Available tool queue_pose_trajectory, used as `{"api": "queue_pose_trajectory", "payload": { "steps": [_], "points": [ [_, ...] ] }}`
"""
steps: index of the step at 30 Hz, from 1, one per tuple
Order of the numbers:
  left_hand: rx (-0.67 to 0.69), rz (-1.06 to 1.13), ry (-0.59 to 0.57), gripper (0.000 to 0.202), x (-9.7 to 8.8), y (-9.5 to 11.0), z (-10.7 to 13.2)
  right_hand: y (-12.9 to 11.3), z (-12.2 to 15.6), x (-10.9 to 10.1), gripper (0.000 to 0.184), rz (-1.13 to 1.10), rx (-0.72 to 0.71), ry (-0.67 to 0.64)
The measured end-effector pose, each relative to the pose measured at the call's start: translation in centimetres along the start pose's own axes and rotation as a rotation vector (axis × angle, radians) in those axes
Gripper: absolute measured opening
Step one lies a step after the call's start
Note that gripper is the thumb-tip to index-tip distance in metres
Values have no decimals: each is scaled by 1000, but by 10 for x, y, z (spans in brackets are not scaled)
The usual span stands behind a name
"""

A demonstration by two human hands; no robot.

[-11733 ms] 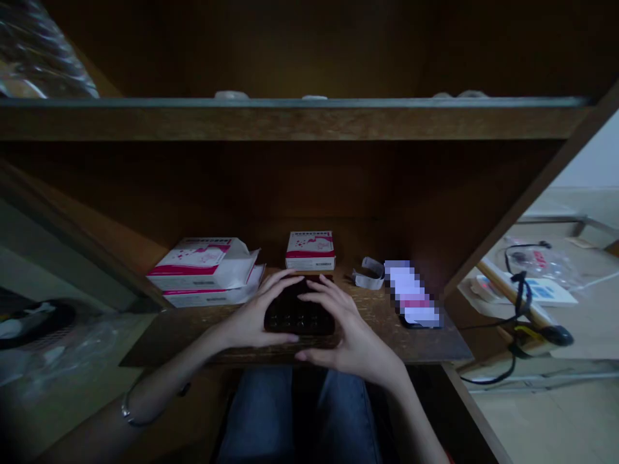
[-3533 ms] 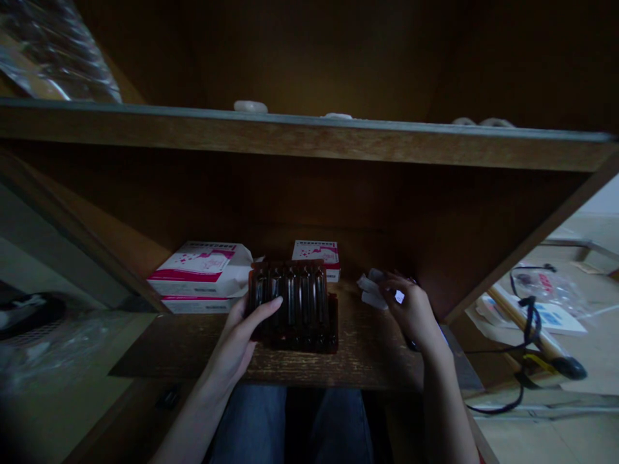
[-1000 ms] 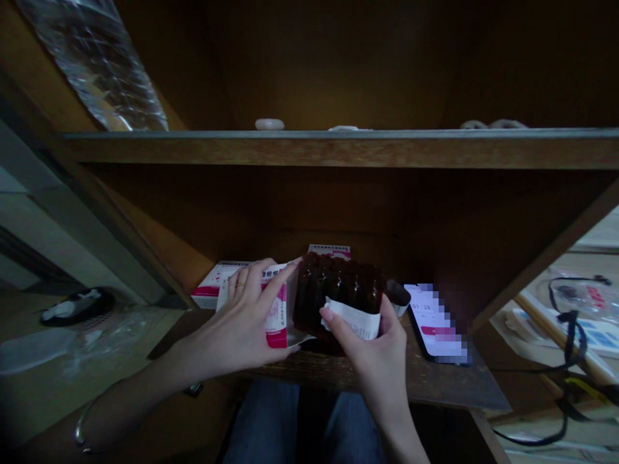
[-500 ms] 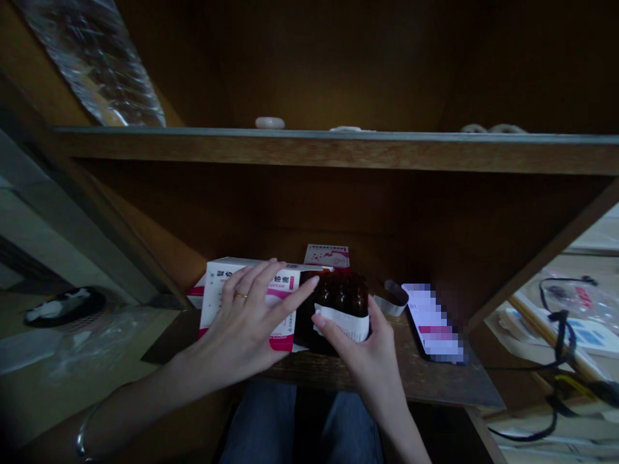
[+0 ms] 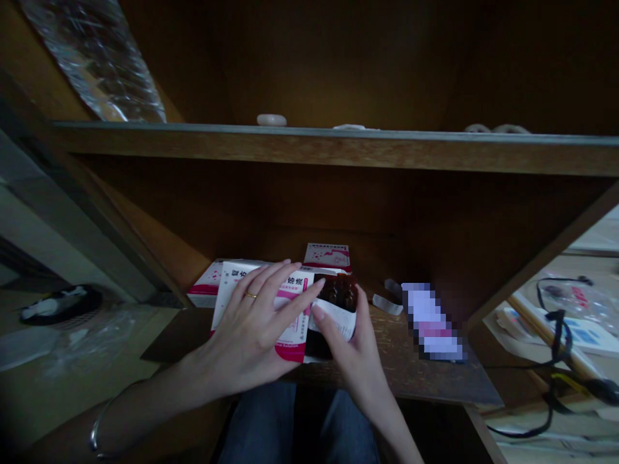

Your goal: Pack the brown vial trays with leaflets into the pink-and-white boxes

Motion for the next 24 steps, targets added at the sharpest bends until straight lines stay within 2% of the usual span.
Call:
{"api": "queue_pose_trajectory", "payload": {
  "steps": [2, 5, 8, 10, 12, 16, 18, 20, 24],
  "points": [
    [-6, 23, 15, 81, 1, -1, 0, 0, 2, -4, 71, 53, 38, 12],
    [-6, 61, 37, 81, 2, 1, 1, 1, 3, -7, 73, 66, 60, -87],
    [2, 82, 35, 82, 4, 4, 0, 4, 4, -5, 77, 119, 32, -164],
    [-2, 84, 40, 84, 5, 6, -1, 6, 5, -2, 77, 151, -12, -167],
    [-27, 75, 47, 88, 5, 6, -3, 7, 5, -1, 70, 117, -77, -124],
    [-119, 54, 57, 97, 3, 2, -7, 9, 3, -6, 41, -62, -221, 86],
    [-137, 55, 63, 95, 3, 1, -7, 8, 2, -8, 22, -85, -249, 75],
    [-129, 58, 70, 90, 3, 1, -8, 7, 2, -8, 10, -73, -237, 7],
    [-101, 73, 91, 90, 4, 6, -8, 2, 6, -6, 9, -46, -234, -37]
  ]
}}
Point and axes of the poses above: each hand's wrist, its own z-axis away from the middle knuckle, its own x-axis out of the palm, y = z × x, the point moved 1 cm from there along -z, towards the middle knuckle, and after that the axes turned 15 degrees about -x, right-handed, at the moved point
